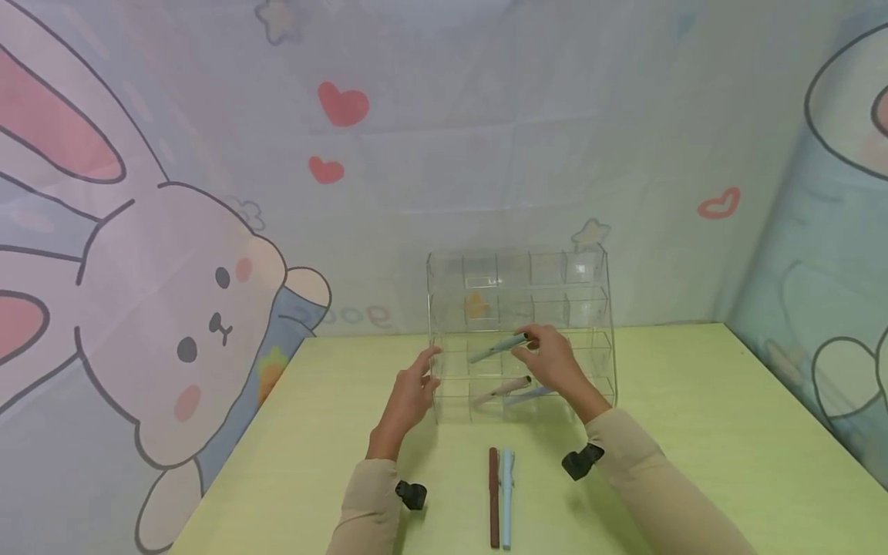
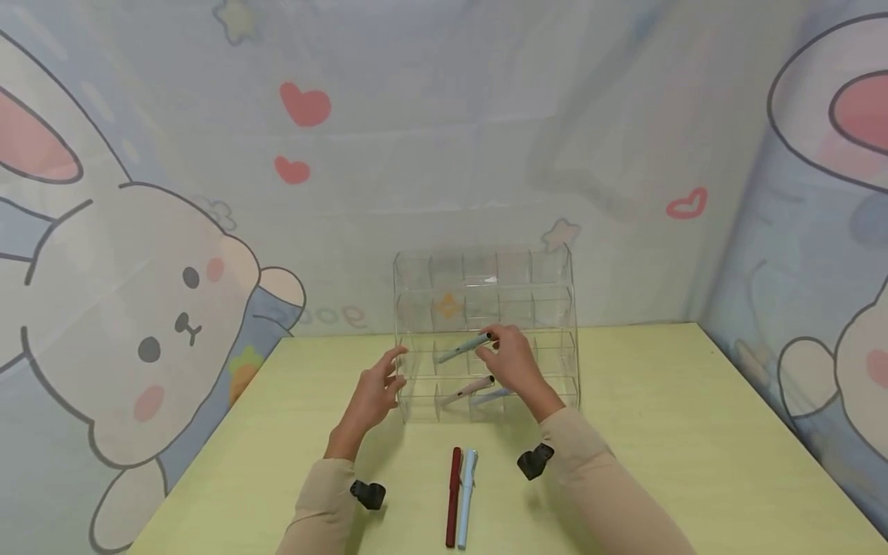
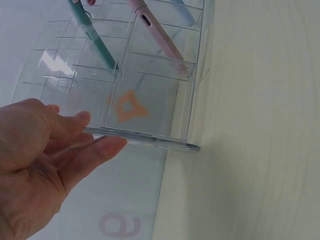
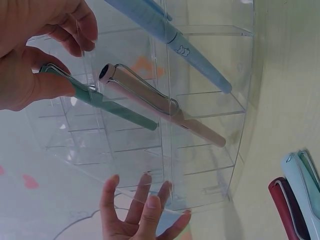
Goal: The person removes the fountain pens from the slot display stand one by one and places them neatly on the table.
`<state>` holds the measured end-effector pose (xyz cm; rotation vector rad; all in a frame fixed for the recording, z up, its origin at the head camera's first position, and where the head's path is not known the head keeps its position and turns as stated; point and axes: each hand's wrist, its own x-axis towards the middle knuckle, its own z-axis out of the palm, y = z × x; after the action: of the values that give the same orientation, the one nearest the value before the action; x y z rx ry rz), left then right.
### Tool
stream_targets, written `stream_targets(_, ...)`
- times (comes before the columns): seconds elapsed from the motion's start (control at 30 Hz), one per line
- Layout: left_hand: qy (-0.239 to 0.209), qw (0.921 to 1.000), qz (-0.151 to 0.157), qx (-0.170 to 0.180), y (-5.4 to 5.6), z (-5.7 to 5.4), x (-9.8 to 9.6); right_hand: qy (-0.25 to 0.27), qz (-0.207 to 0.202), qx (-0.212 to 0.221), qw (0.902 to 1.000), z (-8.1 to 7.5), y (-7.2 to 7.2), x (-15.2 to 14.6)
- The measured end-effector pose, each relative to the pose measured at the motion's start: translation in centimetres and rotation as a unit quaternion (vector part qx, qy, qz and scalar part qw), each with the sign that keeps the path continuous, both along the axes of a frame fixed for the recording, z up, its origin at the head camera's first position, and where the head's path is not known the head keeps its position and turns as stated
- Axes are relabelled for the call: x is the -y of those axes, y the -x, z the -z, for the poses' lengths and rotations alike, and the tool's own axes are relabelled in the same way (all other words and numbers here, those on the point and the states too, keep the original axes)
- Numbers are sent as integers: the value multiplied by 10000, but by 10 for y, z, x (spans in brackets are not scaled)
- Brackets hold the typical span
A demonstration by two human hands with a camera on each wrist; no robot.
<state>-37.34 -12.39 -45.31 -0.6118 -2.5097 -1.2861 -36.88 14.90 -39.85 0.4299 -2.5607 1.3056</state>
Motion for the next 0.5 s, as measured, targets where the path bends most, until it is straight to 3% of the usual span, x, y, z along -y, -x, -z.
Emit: stream_targets(0.5, -26, 10000, -14, -17, 2, 2, 2, -109, 28, 123, 9999, 0, 7, 5)
